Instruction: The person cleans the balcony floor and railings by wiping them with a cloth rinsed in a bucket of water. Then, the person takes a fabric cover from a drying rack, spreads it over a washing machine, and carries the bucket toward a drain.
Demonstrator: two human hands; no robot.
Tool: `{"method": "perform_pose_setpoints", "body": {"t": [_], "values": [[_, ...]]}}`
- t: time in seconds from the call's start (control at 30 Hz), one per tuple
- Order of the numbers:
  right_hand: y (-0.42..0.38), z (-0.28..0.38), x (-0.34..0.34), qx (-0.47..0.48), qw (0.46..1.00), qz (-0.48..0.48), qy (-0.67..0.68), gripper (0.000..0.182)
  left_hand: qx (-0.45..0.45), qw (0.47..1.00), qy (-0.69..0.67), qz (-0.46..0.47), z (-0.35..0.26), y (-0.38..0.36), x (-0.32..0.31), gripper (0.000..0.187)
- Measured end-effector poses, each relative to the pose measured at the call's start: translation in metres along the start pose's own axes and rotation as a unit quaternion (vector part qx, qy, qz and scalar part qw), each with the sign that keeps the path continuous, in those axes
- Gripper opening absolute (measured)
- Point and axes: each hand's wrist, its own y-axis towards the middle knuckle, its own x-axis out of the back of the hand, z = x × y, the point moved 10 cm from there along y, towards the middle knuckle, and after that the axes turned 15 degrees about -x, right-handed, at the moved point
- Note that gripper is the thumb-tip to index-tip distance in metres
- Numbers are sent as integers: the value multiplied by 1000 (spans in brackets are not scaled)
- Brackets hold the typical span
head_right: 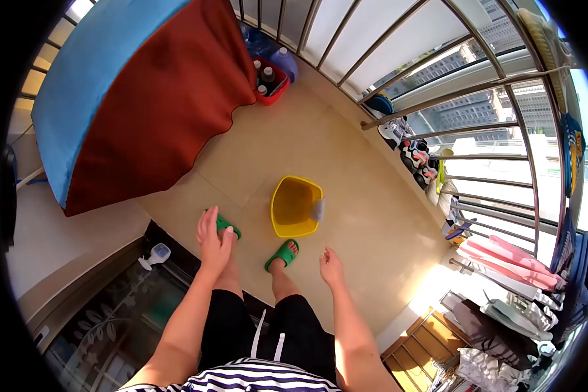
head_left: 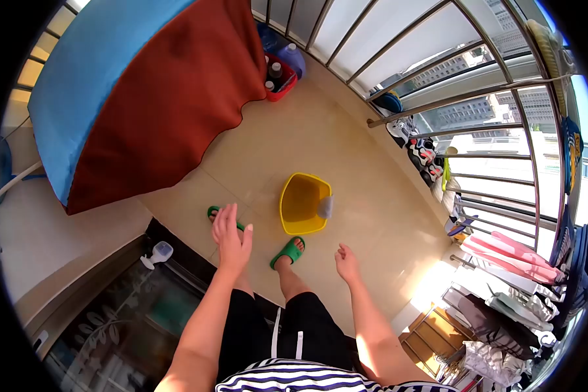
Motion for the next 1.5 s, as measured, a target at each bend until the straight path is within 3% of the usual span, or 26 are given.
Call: {"method": "perform_pose_setpoints", "body": {"t": [0.1, 0.17, 0.37, 0.53, 0.63, 0.73, 0.8, 0.87, 1.1, 1.2, 1.33, 1.37, 1.4, 1.47, 1.5], "values": [[27, -26, -11, -20, 999, 22, 18, 39, 54, 995, -64, 54, -6, -48, -74, 63], [42, -26, -11, -31, 999, 17, 8, 38, 126, 974, -110, 154, 2, -78, -125, 67], [121, -42, -57, -26, 999, 14, -18, 38, 169, 952, -78, 243, 66, -111, -211, 61], [190, -59, -99, -84, 996, 19, -33, 46, 171, 945, -54, 272, 121, -84, -266, 57], [223, -73, -109, -94, 994, -51, -9, 52, 179, 946, -79, 259, 133, -65, -295, 55], [250, -75, -114, -103, 990, -63, 80, 52, 196, 939, -119, 258, 148, -56, -339, 53], [255, -70, -133, -147, 978, 67, 129, 49, 205, 928, -154, 269, 155, -61, -367, 53], [262, -73, -138, -127, 984, 56, 115, 47, 215, 927, -181, 250, 154, -63, -381, 49], [241, -39, -126, -93, 995, -34, 29, 36, 303, 917, -115, 231, 172, -74, -366, 38], [236, -36, -129, -55, 998, -11, 2, 34, 329, 904, -106, 250, 168, -93, -348, 36], [187, -8, -134, -22, 998, 49, 15, 32, 362, 900, -134, 203, 161, -129, -290, 35], [176, -19, -128, -21, 999, 49, 11, 31, 366, 890, -145, 231, 153, -141, -297, 35], [162, 0, -129, 2, 998, 60, -32, 31, 379, 883, -159, 228, 149, -152, -285, 35], [118, 23, -138, 27, 993, 69, -96, 32, 334, 925, -72, 169, 166, -201, -265, 35], [112, 19, -145, 30, 990, 70, -117, 33, 390, 897, -123, 170, 158, -213, -243, 36]]}}
